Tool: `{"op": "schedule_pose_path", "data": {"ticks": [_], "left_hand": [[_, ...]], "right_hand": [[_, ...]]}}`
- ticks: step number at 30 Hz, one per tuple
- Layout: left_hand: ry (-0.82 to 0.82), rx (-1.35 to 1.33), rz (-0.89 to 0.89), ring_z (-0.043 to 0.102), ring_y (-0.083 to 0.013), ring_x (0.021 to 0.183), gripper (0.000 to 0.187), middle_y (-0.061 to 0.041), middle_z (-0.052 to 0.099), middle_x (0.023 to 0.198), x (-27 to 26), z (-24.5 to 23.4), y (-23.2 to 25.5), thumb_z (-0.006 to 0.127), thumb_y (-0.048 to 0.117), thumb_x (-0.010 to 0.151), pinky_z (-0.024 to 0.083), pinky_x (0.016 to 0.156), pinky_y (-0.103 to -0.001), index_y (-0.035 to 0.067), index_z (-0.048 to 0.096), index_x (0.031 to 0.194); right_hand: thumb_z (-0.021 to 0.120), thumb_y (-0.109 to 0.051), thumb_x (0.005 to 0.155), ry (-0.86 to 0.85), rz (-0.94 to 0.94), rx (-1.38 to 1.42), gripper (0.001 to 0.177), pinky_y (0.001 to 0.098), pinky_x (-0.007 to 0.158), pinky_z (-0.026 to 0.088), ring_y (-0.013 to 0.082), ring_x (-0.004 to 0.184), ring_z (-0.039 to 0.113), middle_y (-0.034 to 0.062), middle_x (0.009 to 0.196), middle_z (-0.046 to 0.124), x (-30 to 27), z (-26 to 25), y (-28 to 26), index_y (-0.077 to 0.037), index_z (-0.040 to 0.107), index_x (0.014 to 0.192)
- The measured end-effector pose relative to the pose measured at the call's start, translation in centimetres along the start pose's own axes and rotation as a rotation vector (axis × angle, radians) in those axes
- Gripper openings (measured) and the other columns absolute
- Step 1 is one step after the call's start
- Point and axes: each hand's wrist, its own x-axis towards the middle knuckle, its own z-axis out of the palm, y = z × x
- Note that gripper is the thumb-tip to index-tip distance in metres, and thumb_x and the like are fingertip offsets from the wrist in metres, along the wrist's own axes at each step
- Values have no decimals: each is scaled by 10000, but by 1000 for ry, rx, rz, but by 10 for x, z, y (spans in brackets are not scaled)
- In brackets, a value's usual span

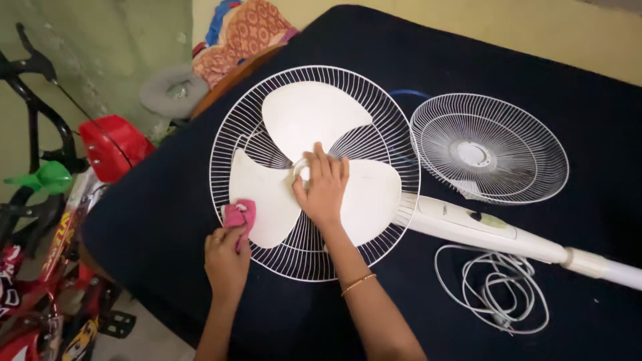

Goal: The person wipes the body, stand, and blades of a disassembled white electric fan using a pink cloth. The fan's front grille and rear cage are placed nearby on a dark surface. The person systematically cleans each visible part of the fan.

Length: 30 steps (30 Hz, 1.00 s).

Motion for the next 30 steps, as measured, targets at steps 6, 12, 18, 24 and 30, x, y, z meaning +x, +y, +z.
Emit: {"op": "schedule_pose_path", "data": {"ticks": [6,12,18,24,30], "left_hand": [[25,-90,86,604,-315,939,329,-87,647,996,-13,0,21,710,42,810,519,841,-416,169,779,1105],[-88,-179,50,620,-310,922,273,-85,675,964,-32,-16,30,718,61,803,517,823,-412,137,772,1060],[-267,-258,15,665,-322,907,219,-102,726,968,-32,-43,24,735,93,806,534,799,-410,93,768,1023],[-182,-670,-192,681,-144,837,205,-65,722,938,-45,-36,27,716,93,888,528,746,-276,15,707,1077],[-211,-1145,-560,564,-68,780,169,-6,643,904,-58,2,52,686,104,968,463,677,-232,8,658,1104]], "right_hand": [[601,-335,902,-2,-27,9,481,550,1254,150,326,1335,495,146,1503,543,8,0,-2,-74,626,1306],[600,-345,905,-16,-35,-9,490,553,1250,155,325,1343,487,141,1505,537,5,-2,-1,-72,612,1312],[580,-341,945,-7,-7,9,508,572,1261,134,339,1374,461,150,1534,499,4,-4,-7,-61,566,1369],[576,-269,910,-132,8,180,687,609,1238,52,410,1495,334,210,1612,389,-26,-31,-11,-14,409,1525],[556,-266,1012,-313,346,755,644,431,1256,305,302,1493,431,155,1610,439,-91,-86,-40,-42,350,1579]]}}
